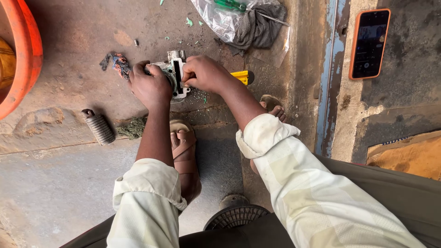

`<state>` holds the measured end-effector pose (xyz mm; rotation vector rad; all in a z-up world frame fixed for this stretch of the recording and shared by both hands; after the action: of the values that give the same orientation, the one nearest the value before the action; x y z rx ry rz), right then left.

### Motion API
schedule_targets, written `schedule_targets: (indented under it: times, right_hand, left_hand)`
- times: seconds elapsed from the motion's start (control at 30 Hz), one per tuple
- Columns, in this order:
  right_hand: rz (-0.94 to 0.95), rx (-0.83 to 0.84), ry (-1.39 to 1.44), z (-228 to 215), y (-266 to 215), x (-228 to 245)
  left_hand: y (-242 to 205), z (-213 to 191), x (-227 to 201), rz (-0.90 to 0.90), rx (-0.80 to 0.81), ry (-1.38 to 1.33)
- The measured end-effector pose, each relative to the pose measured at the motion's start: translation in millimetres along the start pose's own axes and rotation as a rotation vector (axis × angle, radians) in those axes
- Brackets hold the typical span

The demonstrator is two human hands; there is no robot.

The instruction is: Scraping residue from a motorcycle engine cylinder block using tools.

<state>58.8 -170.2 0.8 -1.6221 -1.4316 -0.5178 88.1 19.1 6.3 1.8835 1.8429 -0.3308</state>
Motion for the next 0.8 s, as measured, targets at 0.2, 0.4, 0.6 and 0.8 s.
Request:
schedule_targets:
  times: [0.2,0.4,0.6,0.8]
  right_hand:
    - [0.026,-0.243,0.010,-29.9,-7.7,17.2]
    - [0.042,-0.374,-0.179,-35.2,9.0,8.2]
    - [0.090,-0.308,0.314,-57.4,24.4,-29.3]
    - [0.502,0.054,1.259,-26.3,11.4,-81.2]
  left_hand:
    - [0.6,1.0,1.4,0.004,-0.003,0.006]
    - [0.1,7.6,8.6,-0.022,0.021,0.022]
    - [-2.1,0.1,-1.7,-0.042,-0.001,-0.028]
    - [-0.2,-0.9,-2.1,-0.069,0.035,0.033]
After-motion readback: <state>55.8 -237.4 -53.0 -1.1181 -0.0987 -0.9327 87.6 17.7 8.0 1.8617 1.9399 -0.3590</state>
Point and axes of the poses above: each hand's wrist, its own y-axis towards the middle knuckle, its own z-axis out of the palm, x = y × z, the point moved 9 cm from there along y, towards the middle knuckle, and after that the axes turned 15 degrees about z, right-handed, at the moved point
